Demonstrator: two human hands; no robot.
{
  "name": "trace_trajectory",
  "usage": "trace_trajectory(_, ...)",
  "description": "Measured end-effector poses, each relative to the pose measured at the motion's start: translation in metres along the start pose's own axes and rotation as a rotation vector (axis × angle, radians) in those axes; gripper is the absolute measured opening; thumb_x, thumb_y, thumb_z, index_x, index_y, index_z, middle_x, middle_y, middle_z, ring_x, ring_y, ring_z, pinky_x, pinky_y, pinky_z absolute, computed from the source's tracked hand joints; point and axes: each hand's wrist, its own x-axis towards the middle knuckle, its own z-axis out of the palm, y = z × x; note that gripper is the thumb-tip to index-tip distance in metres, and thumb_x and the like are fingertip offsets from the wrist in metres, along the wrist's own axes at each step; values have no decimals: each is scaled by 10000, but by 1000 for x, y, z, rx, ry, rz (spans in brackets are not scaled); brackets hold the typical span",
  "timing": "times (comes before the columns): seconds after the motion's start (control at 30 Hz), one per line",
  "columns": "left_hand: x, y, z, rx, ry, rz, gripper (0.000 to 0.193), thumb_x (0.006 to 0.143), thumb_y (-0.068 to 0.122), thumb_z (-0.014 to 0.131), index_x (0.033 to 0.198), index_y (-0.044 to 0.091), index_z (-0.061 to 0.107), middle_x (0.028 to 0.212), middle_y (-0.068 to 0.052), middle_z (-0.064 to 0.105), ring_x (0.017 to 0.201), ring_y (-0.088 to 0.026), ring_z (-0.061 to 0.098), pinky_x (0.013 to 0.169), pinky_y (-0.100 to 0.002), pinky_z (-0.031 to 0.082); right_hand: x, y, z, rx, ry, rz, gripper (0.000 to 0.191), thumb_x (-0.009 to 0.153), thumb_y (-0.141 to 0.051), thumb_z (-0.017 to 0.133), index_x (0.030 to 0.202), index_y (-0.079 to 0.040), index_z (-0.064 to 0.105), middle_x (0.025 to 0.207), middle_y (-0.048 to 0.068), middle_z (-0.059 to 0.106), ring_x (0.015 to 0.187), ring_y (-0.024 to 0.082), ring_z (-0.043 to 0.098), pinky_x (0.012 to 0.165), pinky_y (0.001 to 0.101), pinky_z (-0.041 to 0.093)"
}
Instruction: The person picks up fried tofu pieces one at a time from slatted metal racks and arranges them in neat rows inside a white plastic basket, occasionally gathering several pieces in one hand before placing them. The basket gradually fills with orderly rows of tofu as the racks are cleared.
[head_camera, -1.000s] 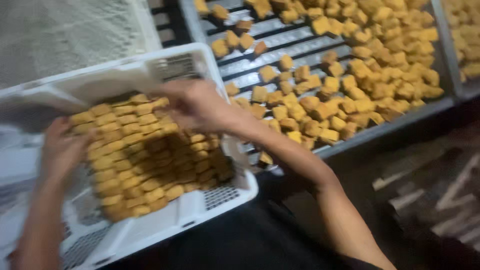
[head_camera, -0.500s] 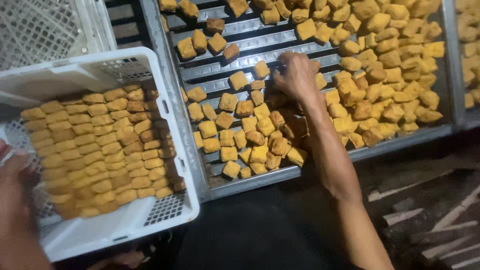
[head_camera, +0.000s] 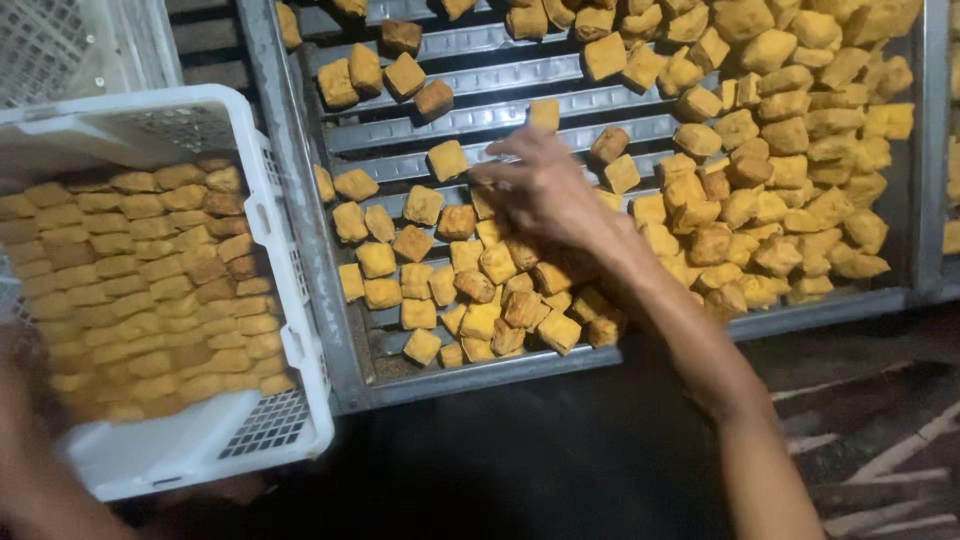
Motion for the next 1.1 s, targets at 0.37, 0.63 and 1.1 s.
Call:
trace_trajectory(0.37,-14,37,16,-124,153,-352,309,1052,376,501,1183,119,613,1037,13,635,893,-148,595,825,-342,493,26,39,-17,566,-236,548,309,864,-107,815,1162,-83,738,1084,77,744,945,187,724,811,352,635)
trace_trajectory(0.63,-27,16,12,-89,193,-319,305,1053,363,508,1193,113,613,1046,0,638,898,-157,599,822,-348,494,2,23,-56,1159,38,842,471,826,-66,806,1281,-93,687,1038,111,723,882,210,709,765,327,637)
trace_trajectory(1.1,-27,7,13,-65,203,-311,299,1056,341,520,1211,103,615,1061,-23,642,907,-173,606,818,-358,497,-34,30,-54,607,-134,810,403,866,-247,824,1219,-135,664,947,59,664,795,178,656,714,370,594)
